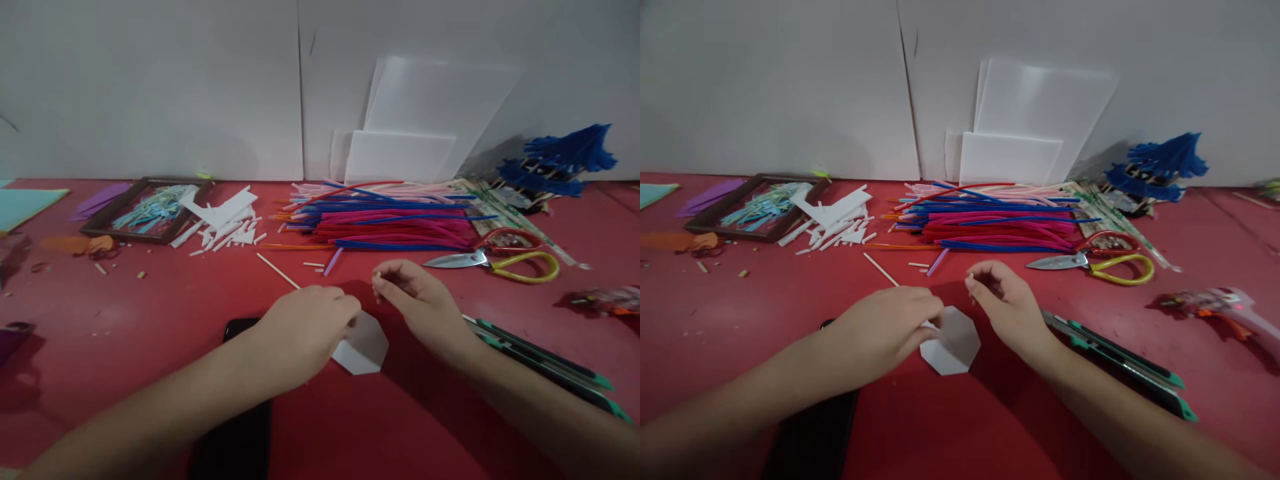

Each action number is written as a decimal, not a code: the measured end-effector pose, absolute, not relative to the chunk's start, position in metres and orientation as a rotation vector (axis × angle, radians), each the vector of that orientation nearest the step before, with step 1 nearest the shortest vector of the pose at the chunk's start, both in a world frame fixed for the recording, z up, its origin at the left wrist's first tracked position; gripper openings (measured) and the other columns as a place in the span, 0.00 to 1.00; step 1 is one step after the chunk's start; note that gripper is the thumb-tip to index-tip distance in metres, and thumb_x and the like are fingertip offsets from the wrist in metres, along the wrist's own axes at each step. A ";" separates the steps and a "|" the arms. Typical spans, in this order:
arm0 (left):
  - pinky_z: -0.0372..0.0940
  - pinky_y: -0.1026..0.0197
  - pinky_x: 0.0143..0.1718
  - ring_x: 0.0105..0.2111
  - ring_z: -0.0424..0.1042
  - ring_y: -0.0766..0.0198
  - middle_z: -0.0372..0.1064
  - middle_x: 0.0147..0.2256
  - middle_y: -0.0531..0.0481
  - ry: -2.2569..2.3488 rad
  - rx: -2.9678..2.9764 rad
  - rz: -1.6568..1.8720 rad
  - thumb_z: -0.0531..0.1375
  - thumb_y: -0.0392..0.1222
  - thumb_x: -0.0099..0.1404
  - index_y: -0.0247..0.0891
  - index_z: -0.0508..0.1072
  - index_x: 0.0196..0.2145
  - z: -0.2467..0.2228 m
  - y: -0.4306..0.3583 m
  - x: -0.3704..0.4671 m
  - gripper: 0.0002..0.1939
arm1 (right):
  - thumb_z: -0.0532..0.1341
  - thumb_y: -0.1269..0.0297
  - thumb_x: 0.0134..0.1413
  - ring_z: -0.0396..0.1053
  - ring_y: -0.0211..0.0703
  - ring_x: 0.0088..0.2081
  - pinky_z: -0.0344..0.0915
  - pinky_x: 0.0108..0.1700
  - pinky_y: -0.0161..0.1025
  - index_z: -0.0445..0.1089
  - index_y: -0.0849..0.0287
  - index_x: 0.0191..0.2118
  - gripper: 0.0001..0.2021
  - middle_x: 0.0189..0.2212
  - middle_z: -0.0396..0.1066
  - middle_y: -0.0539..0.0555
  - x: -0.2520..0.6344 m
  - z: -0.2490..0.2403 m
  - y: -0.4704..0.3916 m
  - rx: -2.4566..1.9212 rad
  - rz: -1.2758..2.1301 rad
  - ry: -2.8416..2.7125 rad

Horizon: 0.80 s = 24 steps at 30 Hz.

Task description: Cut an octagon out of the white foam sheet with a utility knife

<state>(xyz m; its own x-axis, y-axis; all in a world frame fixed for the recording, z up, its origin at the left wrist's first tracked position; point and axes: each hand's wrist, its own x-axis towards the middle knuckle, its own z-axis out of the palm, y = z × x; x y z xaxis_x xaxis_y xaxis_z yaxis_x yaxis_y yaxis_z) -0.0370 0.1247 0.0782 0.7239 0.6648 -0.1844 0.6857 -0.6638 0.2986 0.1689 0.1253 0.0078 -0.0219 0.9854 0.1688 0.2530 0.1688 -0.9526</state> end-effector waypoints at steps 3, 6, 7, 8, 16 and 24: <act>0.63 0.57 0.35 0.39 0.74 0.56 0.73 0.38 0.50 0.954 2.576 -0.133 0.62 0.36 0.69 0.41 0.74 0.40 0.065 0.124 -0.030 0.02 | 0.64 0.48 0.58 0.72 0.41 0.27 0.71 0.32 0.40 0.68 0.54 0.36 0.14 0.25 0.72 0.49 0.173 0.006 0.107 -1.287 0.997 -1.369; 0.64 0.58 0.34 0.38 0.75 0.55 0.72 0.40 0.48 0.964 2.581 -0.176 0.67 0.40 0.67 0.40 0.75 0.38 0.058 0.123 -0.025 0.04 | 0.64 0.48 0.59 0.74 0.42 0.29 0.73 0.34 0.40 0.68 0.54 0.35 0.14 0.27 0.74 0.51 0.171 0.005 0.099 -1.278 1.025 -1.341; 0.65 0.57 0.34 0.38 0.75 0.54 0.72 0.40 0.47 0.963 2.585 -0.183 0.66 0.41 0.67 0.40 0.75 0.37 0.056 0.122 -0.025 0.04 | 0.64 0.48 0.59 0.75 0.43 0.31 0.73 0.35 0.40 0.68 0.54 0.35 0.14 0.28 0.75 0.52 0.170 0.004 0.099 -1.271 1.030 -1.346; 0.65 0.57 0.34 0.38 0.75 0.54 0.72 0.39 0.47 0.962 2.592 -0.185 0.65 0.40 0.68 0.40 0.75 0.36 0.055 0.122 -0.025 0.03 | 0.64 0.48 0.58 0.75 0.43 0.31 0.73 0.35 0.40 0.68 0.53 0.34 0.14 0.29 0.75 0.52 0.168 0.004 0.098 -1.264 1.035 -1.356; 0.63 0.59 0.31 0.31 0.74 0.58 0.73 0.32 0.50 1.232 2.589 -0.179 0.59 0.35 0.70 0.39 0.73 0.37 0.068 0.142 -0.042 0.04 | 0.65 0.50 0.59 0.75 0.43 0.31 0.71 0.32 0.38 0.70 0.54 0.34 0.13 0.29 0.77 0.53 0.168 0.003 0.098 -1.226 1.116 -1.428; 0.69 0.46 0.50 0.51 0.72 0.49 0.70 0.53 0.36 2.138 2.426 0.061 0.51 0.39 0.77 0.33 0.72 0.53 0.096 0.215 -0.112 0.15 | 0.65 0.43 0.58 0.76 0.45 0.33 0.73 0.38 0.42 0.69 0.52 0.33 0.17 0.29 0.77 0.53 0.169 -0.005 0.102 -1.191 1.173 -1.378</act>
